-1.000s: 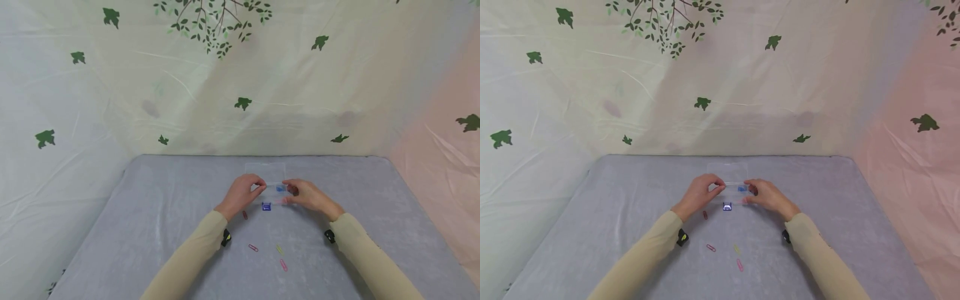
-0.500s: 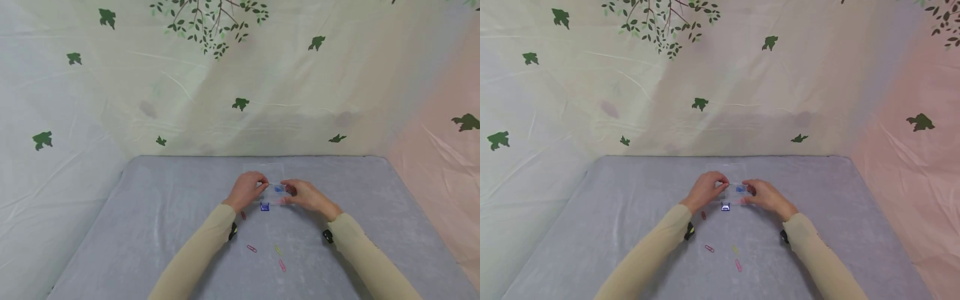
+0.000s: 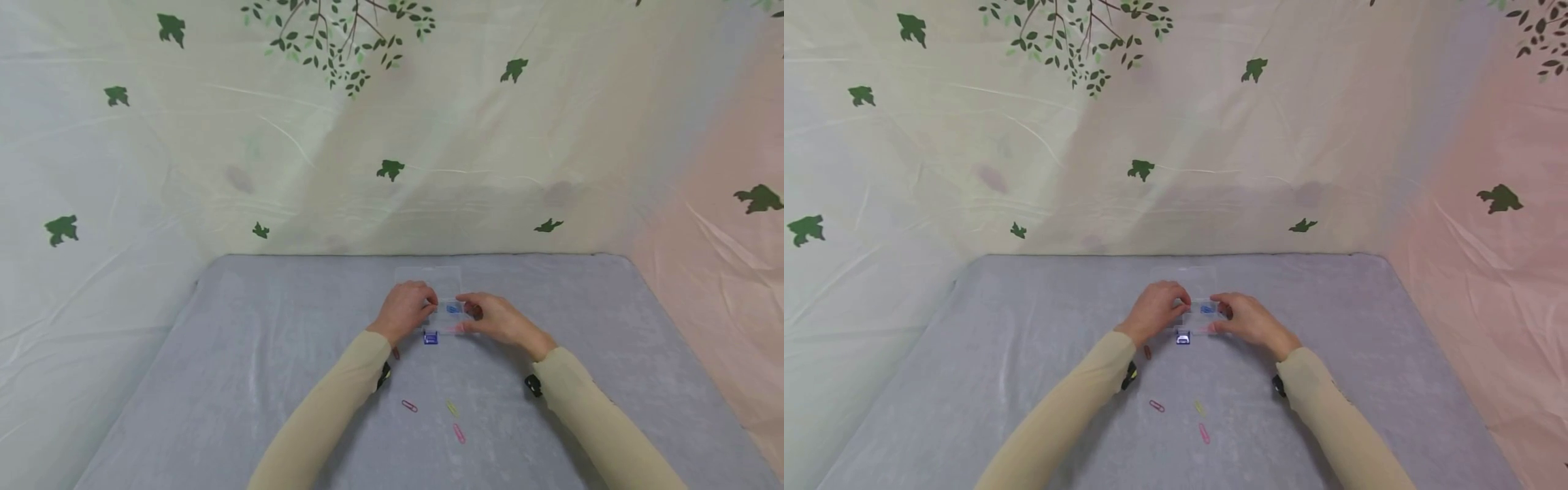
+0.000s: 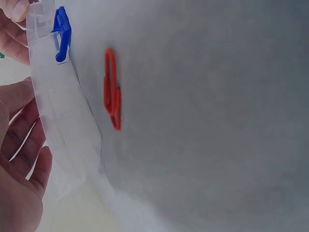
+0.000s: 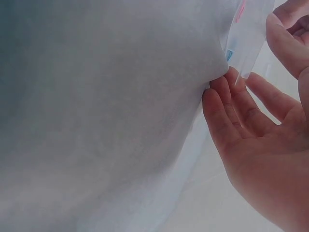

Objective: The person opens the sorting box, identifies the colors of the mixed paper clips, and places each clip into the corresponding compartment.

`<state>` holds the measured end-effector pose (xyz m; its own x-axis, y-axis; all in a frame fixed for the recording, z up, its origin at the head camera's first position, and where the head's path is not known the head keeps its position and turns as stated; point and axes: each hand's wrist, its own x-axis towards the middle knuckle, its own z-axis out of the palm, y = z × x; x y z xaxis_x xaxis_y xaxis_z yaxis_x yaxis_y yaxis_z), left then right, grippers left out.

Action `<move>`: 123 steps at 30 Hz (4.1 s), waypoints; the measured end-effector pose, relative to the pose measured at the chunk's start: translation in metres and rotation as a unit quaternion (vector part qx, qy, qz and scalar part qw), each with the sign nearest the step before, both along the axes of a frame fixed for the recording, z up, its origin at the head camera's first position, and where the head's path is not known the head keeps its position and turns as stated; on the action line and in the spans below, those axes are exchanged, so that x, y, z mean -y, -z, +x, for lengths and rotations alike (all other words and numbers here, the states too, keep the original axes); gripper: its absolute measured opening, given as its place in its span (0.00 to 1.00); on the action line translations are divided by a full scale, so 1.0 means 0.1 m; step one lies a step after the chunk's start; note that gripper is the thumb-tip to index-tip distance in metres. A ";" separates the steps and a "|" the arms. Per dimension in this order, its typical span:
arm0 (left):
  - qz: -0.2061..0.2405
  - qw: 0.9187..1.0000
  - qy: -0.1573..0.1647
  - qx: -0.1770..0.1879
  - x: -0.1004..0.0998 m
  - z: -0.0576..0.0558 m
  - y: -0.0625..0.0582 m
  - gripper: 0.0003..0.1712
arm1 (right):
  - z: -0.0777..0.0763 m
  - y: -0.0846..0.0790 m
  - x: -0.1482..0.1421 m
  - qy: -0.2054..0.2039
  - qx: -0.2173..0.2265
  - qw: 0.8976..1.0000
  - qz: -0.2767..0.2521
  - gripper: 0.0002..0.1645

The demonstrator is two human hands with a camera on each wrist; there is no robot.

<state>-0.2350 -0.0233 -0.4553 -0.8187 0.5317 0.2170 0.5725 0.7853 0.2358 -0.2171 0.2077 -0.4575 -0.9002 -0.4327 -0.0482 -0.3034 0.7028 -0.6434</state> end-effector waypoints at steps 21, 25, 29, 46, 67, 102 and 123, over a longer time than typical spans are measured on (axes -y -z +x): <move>0.088 0.993 0.027 0.077 0.33 0.18 -0.15 0.25 | -0.01 0.00 0.01 -0.003 0.009 1.000 -0.001 0.37; 0.084 0.993 0.028 0.081 0.46 0.23 -0.18 0.31 | 0.01 -0.02 0.01 0.003 0.012 1.000 -0.001 0.38; 0.090 0.992 0.031 0.082 0.60 0.31 -0.21 0.34 | 0.03 -0.03 0.01 0.002 0.008 1.000 -0.001 0.38; 0.057 0.993 0.045 0.090 1.04 0.54 -0.25 0.40 | 0.01 -0.02 0.03 -0.001 0.007 1.000 0.003 0.38; 0.119 0.982 0.012 0.145 1.43 0.64 -0.03 0.31 | 0.01 -0.01 0.03 -0.001 0.015 1.000 -0.006 0.38; 0.108 0.979 0.046 0.166 1.60 0.61 0.15 0.08 | 0.00 0.01 0.02 -0.005 0.010 1.000 0.000 0.39; 0.079 0.984 0.013 0.156 1.54 0.67 0.15 0.04 | 0.01 0.00 0.01 0.004 0.014 1.000 -0.001 0.38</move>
